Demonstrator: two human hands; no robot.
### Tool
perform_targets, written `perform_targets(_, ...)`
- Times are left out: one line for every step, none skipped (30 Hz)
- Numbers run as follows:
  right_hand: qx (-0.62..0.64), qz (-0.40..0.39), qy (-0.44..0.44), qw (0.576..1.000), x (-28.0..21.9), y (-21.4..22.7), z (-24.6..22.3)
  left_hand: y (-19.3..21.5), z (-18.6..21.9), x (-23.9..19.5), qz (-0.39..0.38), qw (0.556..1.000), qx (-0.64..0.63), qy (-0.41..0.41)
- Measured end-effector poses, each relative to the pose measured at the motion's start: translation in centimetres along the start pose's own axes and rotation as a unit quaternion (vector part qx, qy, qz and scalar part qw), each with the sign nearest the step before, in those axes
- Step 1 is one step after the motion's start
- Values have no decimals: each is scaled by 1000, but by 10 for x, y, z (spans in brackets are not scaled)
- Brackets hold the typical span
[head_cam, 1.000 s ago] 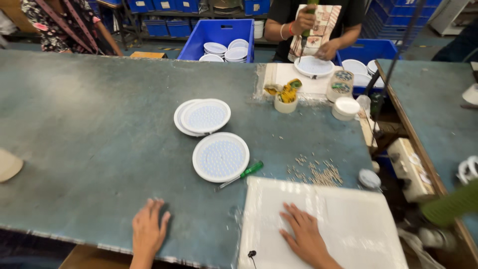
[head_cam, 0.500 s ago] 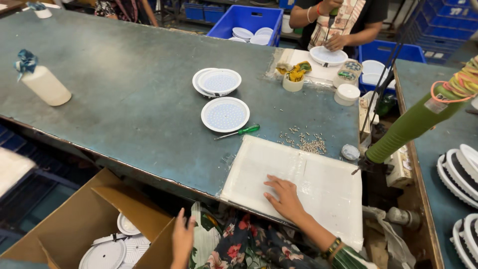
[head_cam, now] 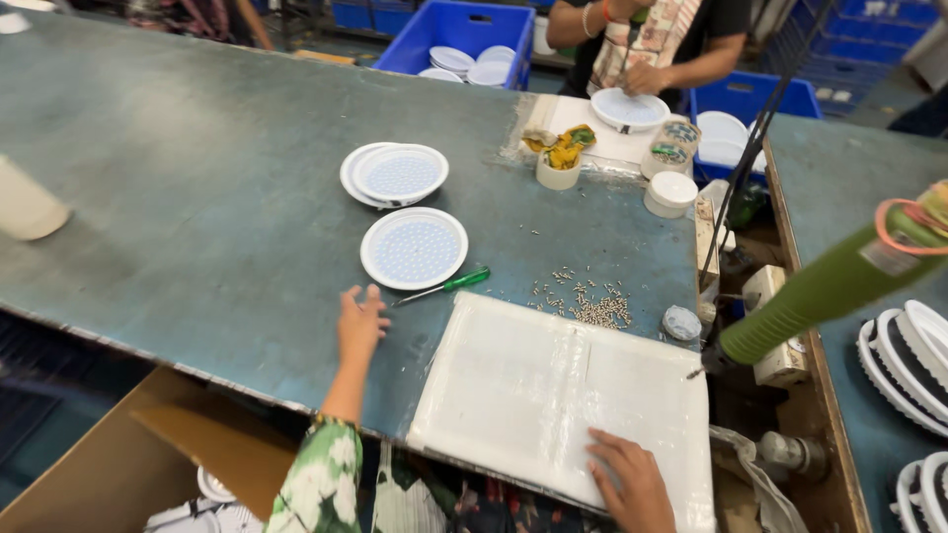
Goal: The person uses a green handheld electric screwdriver to fasten screws into the center of white circular LED light modules. They pick up each module, position it on a foam pad, drive in a screw, and then place the finished unit into a stack. The process is repeated for multiple modules.
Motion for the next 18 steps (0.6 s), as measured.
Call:
perform_targets(-33, -20, 10, 999, -1, -12, 9, 0, -12, 29, -2, 998, -39, 44)
perform_targets(-65, -39, 15, 997, -5, -24, 19, -3, -24, 56, -20, 997, -45, 61)
perform_targets(-96, -58, 20, 993, -10, -35, 30, -3, -37, 81, -37, 995, -51, 78)
perform_targets(-104, -55, 41, 992, -17, -43, 39, -9, -46, 110, -63, 992, -54, 91)
perform_targets(-112, -53, 62, 990, -23, -51, 48, -5, -55, 123, -83, 996, -17, 37)
perform_targets(-127, -38, 75, 988, -25, -63, 52, -10, -66, 139, -132, 990, -18, 38)
perform_targets(-111, -32, 14, 993, -27, -76, 60, 3, -60, 139, -22, 975, 163, -147)
perform_targets(-99, -16, -55, 993, -32, -81, 71, -23, -70, 146, -83, 978, 133, -137)
perform_targets(-84, 3, -122, 989, -37, -80, 80, -55, -77, 155, -139, 981, 91, -97)
perform_targets(-94, -8, -78, 992, -40, -79, 71, -83, -86, 153, -183, 978, 75, -72)
perform_targets(-105, -20, -35, 994, -38, -76, 61, -130, -82, 162, -225, 969, 74, -78)
perform_targets(-111, -41, 11, 993, -35, -72, 45, -166, -81, 159, -261, 959, 75, -76)
perform_targets(-116, -29, 68, 990, -36, -57, 29, -204, -78, 150, -300, 948, 75, -74)
perform_targets(-117, -16, 123, 985, -36, -43, 12, -233, -73, 134, -335, 935, 84, -76)
perform_targets(-108, -7, 123, 986, -31, -34, 2, -257, -70, 114, -371, 921, 93, -78)
perform_targets(-106, 3, 124, 987, -25, -25, -7, -281, -69, 94, -403, 906, 98, -84)
perform_targets(-90, 21, 109, 990, -23, -16, -17, -300, -67, 75, -434, 890, 103, -91)
perform_targets(-74, 35, 110, 991, -19, -4, -27, -311, -61, 59, -451, 881, 103, -99)
Point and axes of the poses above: each hand's wrist, its own x-axis towards the middle knuckle, its own y-axis out of the back of the hand, z = x × y, the point moved 6 cm from there along x, towards the middle knuckle, and after that the axes turned 5 degrees about -z, right-handed, at the moved point
